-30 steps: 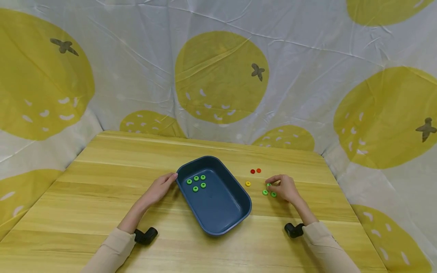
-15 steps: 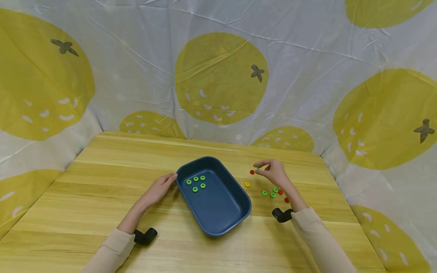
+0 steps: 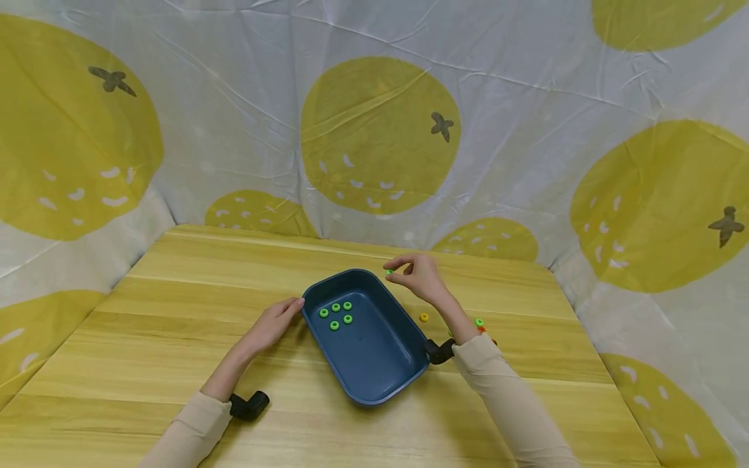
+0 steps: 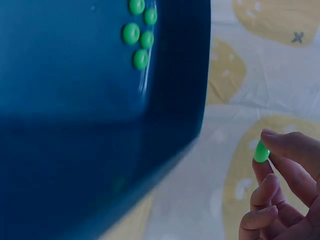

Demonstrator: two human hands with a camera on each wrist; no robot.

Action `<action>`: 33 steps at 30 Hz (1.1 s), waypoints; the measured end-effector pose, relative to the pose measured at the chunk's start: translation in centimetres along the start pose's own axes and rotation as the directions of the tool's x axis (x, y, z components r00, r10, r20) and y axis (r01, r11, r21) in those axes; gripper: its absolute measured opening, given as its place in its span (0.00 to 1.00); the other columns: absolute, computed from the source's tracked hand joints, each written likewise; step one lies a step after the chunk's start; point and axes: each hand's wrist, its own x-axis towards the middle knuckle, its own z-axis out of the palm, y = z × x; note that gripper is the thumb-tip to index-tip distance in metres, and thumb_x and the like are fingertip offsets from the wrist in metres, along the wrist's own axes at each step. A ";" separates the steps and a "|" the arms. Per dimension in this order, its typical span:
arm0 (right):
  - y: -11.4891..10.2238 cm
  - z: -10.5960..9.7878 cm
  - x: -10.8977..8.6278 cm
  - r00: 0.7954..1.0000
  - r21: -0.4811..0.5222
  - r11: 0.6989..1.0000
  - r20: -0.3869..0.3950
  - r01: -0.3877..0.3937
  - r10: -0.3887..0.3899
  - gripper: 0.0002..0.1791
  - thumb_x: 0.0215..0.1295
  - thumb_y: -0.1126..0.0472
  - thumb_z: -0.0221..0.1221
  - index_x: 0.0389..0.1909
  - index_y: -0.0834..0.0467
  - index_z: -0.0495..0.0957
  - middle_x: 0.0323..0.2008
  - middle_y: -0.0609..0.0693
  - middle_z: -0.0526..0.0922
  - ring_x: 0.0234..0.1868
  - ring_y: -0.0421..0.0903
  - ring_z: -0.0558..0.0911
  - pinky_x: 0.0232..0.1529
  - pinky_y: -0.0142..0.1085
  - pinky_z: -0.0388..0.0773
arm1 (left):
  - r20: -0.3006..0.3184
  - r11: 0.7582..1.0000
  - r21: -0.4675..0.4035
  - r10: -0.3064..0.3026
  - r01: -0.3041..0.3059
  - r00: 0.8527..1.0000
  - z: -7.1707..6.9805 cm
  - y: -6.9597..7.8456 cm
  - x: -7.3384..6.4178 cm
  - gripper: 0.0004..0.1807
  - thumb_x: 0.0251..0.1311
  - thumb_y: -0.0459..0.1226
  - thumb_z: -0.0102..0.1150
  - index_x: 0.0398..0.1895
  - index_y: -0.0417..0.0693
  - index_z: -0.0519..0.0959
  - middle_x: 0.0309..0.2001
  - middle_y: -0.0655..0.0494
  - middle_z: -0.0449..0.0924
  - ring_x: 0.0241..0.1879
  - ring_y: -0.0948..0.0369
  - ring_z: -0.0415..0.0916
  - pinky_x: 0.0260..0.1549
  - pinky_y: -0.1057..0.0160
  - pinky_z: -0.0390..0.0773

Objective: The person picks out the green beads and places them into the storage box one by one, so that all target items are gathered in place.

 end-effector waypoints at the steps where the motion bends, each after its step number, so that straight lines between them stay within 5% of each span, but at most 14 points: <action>1: -0.3 0.4 0.2 1.000 0.000 1.000 0.005 0.011 -0.011 0.10 0.57 0.63 0.64 0.40 0.58 0.85 0.43 0.57 0.85 0.14 0.40 0.67 0.15 0.29 0.63 | -0.001 1.000 -0.003 -0.002 0.002 1.000 0.0 0.0 0.0 0.32 0.74 0.49 0.32 0.64 0.29 0.63 0.63 0.32 0.66 0.66 0.40 0.60 0.65 0.43 0.61; 17: -3.2 6.7 1.7 0.977 -0.062 0.990 0.180 0.126 -0.113 0.10 0.54 0.65 0.66 0.38 0.61 0.85 0.35 0.52 0.87 0.21 0.39 0.72 0.23 0.24 0.69 | -0.008 1.000 -0.001 -0.003 0.003 1.000 0.1 -0.1 0.0 0.32 0.74 0.50 0.31 0.64 0.30 0.64 0.62 0.33 0.67 0.66 0.40 0.61 0.65 0.43 0.62; 28: -4.2 10.7 1.6 0.910 -0.128 0.968 0.385 0.216 -0.152 0.09 0.55 0.63 0.66 0.38 0.54 0.86 0.38 0.46 0.87 0.29 0.34 0.80 0.28 0.20 0.74 | -0.002 1.000 0.007 0.005 -0.005 1.000 0.0 -0.4 0.0 0.33 0.73 0.52 0.30 0.64 0.32 0.65 0.62 0.34 0.68 0.65 0.40 0.62 0.63 0.42 0.63; 33: -4.0 12.0 1.5 0.899 -0.175 0.957 0.413 0.232 -0.143 0.09 0.53 0.63 0.67 0.37 0.53 0.86 0.38 0.44 0.87 0.37 0.37 0.83 0.34 0.20 0.76 | 0.006 1.000 -0.006 0.000 0.000 1.000 0.0 -0.3 0.0 0.33 0.73 0.52 0.30 0.65 0.33 0.65 0.63 0.34 0.67 0.65 0.40 0.62 0.63 0.42 0.63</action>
